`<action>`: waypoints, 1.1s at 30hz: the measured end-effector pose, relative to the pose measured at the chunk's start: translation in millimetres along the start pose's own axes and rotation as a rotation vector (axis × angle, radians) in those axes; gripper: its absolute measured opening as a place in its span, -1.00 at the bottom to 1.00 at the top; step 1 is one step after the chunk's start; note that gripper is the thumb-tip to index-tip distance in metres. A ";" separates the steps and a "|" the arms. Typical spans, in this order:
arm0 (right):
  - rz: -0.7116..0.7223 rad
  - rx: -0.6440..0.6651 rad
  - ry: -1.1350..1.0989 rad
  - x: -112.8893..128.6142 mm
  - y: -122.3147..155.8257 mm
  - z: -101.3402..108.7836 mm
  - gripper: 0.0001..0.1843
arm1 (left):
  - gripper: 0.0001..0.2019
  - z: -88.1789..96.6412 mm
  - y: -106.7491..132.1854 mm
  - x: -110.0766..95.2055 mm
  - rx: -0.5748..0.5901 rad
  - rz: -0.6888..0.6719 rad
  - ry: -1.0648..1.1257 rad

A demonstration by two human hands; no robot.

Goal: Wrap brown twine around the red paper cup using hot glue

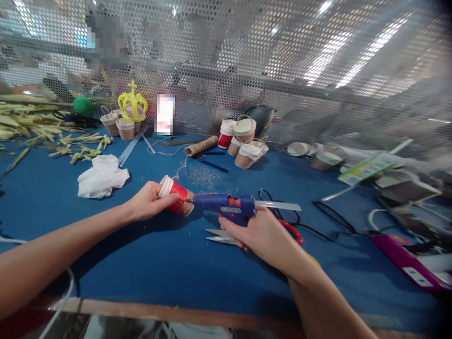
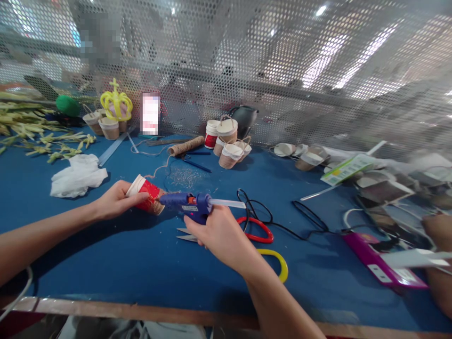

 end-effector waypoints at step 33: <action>-0.015 -0.018 0.053 -7.2 -19.0 -0.1 -0.69 | -0.67 -1.7 2.9 -13.8 0.034 -0.278 -0.269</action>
Point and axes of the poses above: each hand's wrist, its own y-axis away from the middle knuckle, its own z-axis out of the back of the hand, x = y × z, the point moved 7 cm from there along -y, towards the middle knuckle, and after that the axes turned 6 degrees about -x, right-handed, at the moved point
